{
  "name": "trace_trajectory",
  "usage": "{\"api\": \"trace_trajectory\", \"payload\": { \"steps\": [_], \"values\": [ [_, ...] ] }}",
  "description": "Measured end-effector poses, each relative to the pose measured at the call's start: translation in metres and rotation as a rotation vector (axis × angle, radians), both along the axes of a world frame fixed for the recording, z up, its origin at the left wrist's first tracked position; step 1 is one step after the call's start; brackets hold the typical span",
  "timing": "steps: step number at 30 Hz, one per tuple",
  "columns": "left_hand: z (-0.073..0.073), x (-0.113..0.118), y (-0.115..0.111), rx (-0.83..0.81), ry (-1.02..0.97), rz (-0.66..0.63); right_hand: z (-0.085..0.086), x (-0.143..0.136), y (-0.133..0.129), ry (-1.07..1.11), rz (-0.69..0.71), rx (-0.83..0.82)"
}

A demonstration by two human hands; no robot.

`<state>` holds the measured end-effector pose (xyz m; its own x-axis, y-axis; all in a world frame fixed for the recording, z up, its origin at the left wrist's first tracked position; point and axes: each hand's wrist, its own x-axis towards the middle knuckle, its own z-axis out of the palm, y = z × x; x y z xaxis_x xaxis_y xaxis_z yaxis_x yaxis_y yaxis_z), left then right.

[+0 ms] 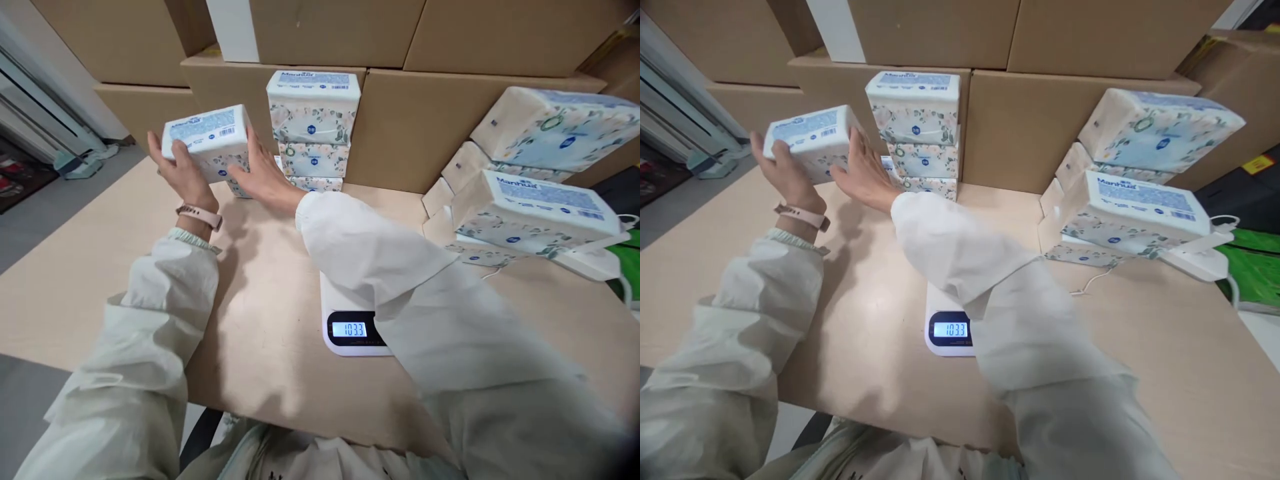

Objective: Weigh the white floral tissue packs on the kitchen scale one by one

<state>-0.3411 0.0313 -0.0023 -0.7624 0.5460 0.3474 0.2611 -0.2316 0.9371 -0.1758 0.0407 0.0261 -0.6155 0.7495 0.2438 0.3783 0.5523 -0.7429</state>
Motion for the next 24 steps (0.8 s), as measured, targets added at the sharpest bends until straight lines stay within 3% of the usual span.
{"api": "trace_trajectory", "payload": {
  "steps": [3,6,9,12,15,18,20,21,22,24],
  "values": [
    [0.001,0.006,0.021,-0.203,0.122,0.031,0.0,0.003,-0.006,-0.082,-0.018,0.006],
    [-0.003,0.019,0.032,-0.244,0.145,-0.008,-0.003,0.032,-0.031,-0.131,0.051,0.024],
    [-0.005,0.029,0.04,-0.254,0.179,-0.051,-0.002,0.087,-0.07,-0.131,0.159,0.097],
    [-0.003,0.036,0.042,-0.251,0.224,-0.104,-0.002,0.156,-0.108,-0.029,0.221,0.312],
    [0.002,0.048,0.029,-0.219,0.22,-0.041,-0.011,0.23,-0.136,0.109,0.025,0.611],
    [0.012,0.08,-0.003,0.002,0.311,0.014,-0.029,0.307,-0.144,0.262,-0.522,0.887],
    [0.022,0.116,-0.025,0.217,0.342,-0.131,-0.042,0.36,-0.136,0.387,-0.955,0.878],
    [0.027,0.138,-0.034,0.286,0.315,-0.281,-0.048,0.386,-0.127,0.478,-1.077,0.86],
    [0.031,0.161,-0.039,0.303,0.259,-0.473,-0.054,0.409,-0.117,0.568,-1.119,0.838],
    [0.033,0.21,-0.039,0.183,0.137,-0.894,-0.066,0.445,-0.092,0.497,-0.945,0.619]
  ]
}}
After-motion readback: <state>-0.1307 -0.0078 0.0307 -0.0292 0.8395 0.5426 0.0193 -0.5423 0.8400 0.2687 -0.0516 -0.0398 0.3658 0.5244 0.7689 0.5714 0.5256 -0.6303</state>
